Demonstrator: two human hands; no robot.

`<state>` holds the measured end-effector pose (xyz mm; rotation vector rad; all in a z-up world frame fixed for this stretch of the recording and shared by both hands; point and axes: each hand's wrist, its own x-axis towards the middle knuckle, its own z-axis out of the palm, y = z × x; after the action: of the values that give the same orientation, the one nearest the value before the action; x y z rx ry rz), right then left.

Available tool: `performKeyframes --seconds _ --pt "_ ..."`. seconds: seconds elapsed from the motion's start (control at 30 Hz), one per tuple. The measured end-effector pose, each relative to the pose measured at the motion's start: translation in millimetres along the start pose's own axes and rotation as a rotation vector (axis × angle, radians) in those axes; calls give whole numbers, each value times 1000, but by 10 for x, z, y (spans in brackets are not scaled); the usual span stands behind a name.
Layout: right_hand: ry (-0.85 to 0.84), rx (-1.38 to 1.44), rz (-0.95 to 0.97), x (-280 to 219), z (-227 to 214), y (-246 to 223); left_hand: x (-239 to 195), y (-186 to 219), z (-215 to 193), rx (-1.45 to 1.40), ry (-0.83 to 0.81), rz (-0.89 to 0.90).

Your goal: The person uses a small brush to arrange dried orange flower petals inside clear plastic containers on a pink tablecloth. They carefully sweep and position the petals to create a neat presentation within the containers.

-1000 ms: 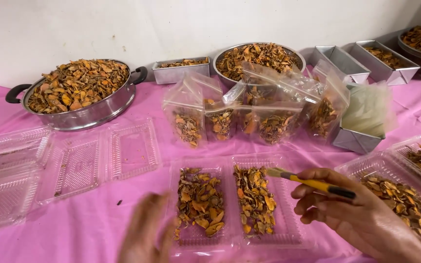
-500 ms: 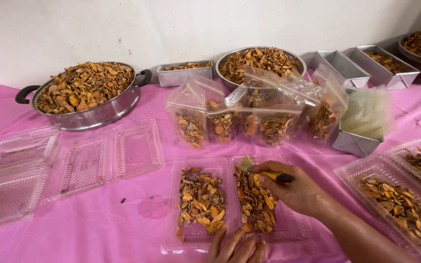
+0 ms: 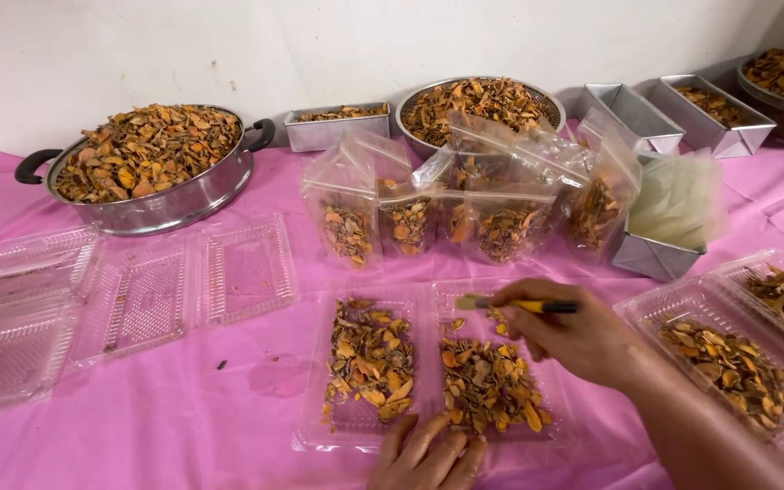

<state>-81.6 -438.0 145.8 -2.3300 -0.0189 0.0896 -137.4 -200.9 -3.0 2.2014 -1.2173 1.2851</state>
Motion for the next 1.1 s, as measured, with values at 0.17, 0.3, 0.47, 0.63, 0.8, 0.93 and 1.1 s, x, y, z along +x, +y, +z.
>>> performKeyframes --seconds 0.17,0.3,0.47,0.63,0.8,0.93,1.1 --pt "-97 66 -53 39 204 92 -42 3 35 -18 -19 -24" --pt "-95 80 92 -249 124 -5 72 -38 -69 14 -4 -7" --pt "45 -48 15 -108 -24 225 -6 -28 54 43 19 0" --pt "120 -121 21 5 -9 415 59 -25 75 106 65 10" --pt "37 38 179 -373 -160 327 88 -28 29 58 58 -18" --pt "182 65 19 -146 -138 598 70 5 63 82 17 -3" --pt "77 -59 49 -78 40 623 3 23 120 35 20 -38"
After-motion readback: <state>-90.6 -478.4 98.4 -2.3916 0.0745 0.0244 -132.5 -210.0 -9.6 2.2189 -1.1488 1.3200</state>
